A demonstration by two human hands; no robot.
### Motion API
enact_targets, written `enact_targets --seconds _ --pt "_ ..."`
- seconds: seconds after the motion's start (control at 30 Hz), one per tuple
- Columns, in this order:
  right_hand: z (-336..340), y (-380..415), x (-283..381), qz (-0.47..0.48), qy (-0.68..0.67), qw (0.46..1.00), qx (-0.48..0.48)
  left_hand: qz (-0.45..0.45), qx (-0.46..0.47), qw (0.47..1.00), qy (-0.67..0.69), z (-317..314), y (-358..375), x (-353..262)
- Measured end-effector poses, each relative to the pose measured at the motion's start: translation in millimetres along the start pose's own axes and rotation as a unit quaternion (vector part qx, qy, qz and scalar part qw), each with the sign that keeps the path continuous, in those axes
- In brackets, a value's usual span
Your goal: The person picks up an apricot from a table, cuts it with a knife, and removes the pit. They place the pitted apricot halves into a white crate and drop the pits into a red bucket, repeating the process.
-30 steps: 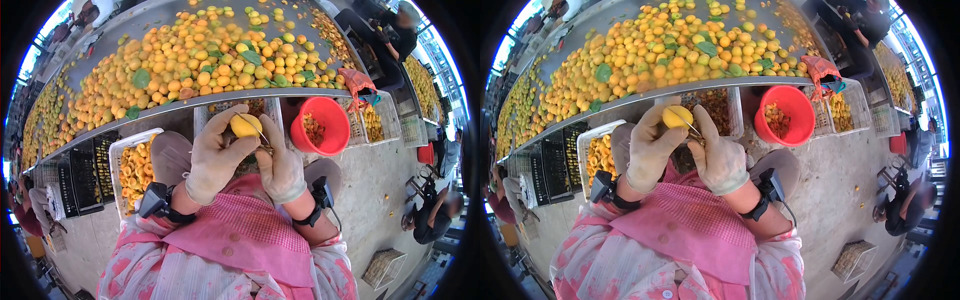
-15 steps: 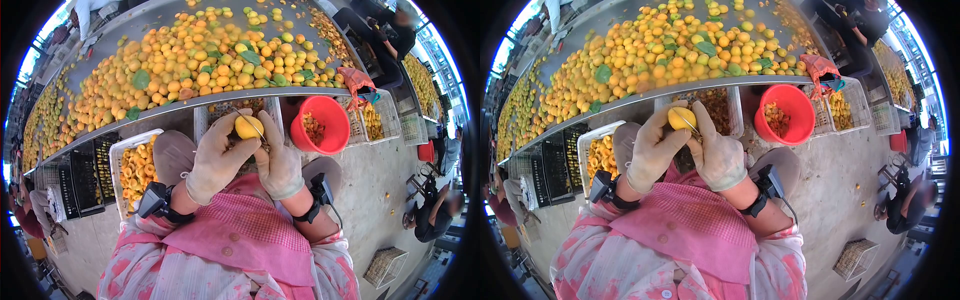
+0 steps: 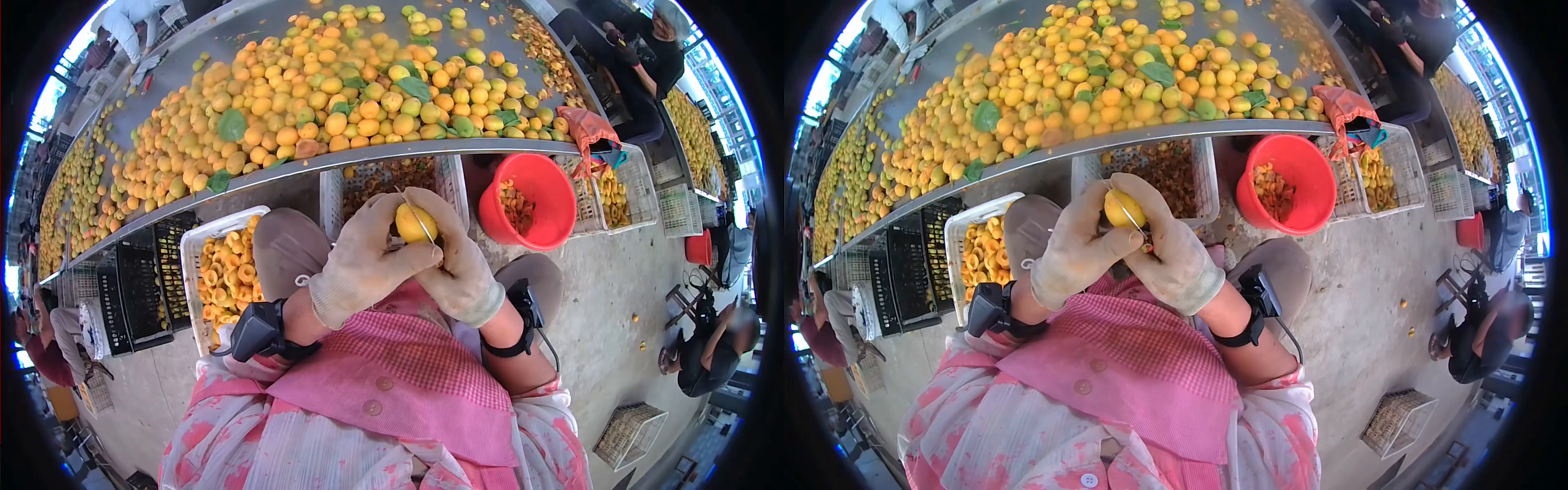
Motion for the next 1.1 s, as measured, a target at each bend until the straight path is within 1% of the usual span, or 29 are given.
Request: enact_targets --seconds 0.07,0.13,0.17,0.2,0.23,0.27,0.33,0.37,0.4,0.53,0.6,0.63,0.67,0.7,0.73,0.77,0.8,0.83,0.9,0.93,1.0,1.03,1.07,1.1 --pt "-1 -2 3 0.005 0.009 1.0 0.003 0.006 0.011 1.0 0.0 0 -1 3" --pt "-2 -4 3 0.009 0.02 1.0 0.004 -0.01 0.013 1.0 -0.005 1 -3 -2" --pt "-2 -6 4 0.034 0.015 0.999 0.006 -0.009 0.014 1.0 -0.004 3 -3 -1" --pt "-3 -7 6 0.058 0.009 0.998 0.008 -0.054 0.029 0.997 -0.051 4 -2 -5" --pt "-3 -8 7 0.056 0.008 0.998 0.009 -0.075 0.037 0.994 -0.074 3 -2 -5" --pt "-4 -8 8 0.026 -0.03 0.999 0.024 -0.096 0.044 0.99 -0.096 3 -1 -5" --pt "-3 -9 17 -0.005 -0.068 0.997 0.039 -0.135 -0.009 0.989 -0.066 6 -1 -3" --pt "-4 -7 16 -0.101 -0.153 0.981 0.063 -0.131 -0.009 0.989 -0.065 5 1 0" --pt "-9 -3 13 -0.193 -0.235 0.949 0.085 -0.129 -0.007 0.99 -0.05 6 2 3" --pt "-16 1 8 -0.205 -0.25 0.943 0.085 -0.117 0.007 0.993 -0.027 6 6 19" --pt "-18 0 9 -0.176 -0.248 0.948 0.088 -0.119 0.017 0.992 -0.03 6 8 14" --pt "-16 0 4 -0.181 -0.252 0.947 0.088 -0.117 0.021 0.992 -0.032 6 12 11" --pt "-13 0 1 -0.169 -0.32 0.927 0.098 -0.116 0.025 0.992 -0.034 6 15 8" --pt "-13 1 4 -0.162 -0.354 0.916 0.102 -0.148 -0.021 0.982 -0.117 8 22 2" --pt "-14 0 9 -0.157 -0.387 0.903 0.106 -0.183 -0.048 0.977 -0.096 7 25 4" --pt "-11 1 17 -0.184 -0.361 0.91 0.09 -0.218 -0.074 0.97 -0.077 5 29 6" --pt "-9 2 21 -0.212 -0.336 0.915 0.071 -0.22 -0.07 0.97 -0.075 6 31 1" --pt "-8 1 21 -0.21 -0.335 0.916 0.067 -0.109 -0.026 0.992 0.063 9 29 4" --pt "-2 -4 19 -0.188 -0.272 0.943 0.037 -0.051 0.04 0.97 0.233 5 25 10" --pt "-4 -6 19 -0.184 -0.27 0.944 0.036 -0.055 0.041 0.97 0.233 4 23 7" --pt "-10 -10 16 -0.185 -0.262 0.947 0.032 0.048 0.074 0.929 0.359 -3 25 4" --pt "-11 -7 16 -0.208 -0.282 0.935 0.055 0.091 0.098 0.941 0.309 -2 23 2" --pt "-14 -6 14 -0.209 -0.284 0.934 0.058 0.093 0.096 0.942 0.309 -2 23 4" --pt "-14 -6 11 -0.19 -0.241 0.951 0.026 0.083 0.078 0.947 0.3 -1 21 8"
Point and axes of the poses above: each hand's wrist, its own y-axis away from the middle knuckle, its own z-axis out of the back of the hand, x = y × z, the point moved 5 cm from there along -y, towards the middle knuckle, and after that the axes turned 3 degrees about z, right-handed, at the moved point
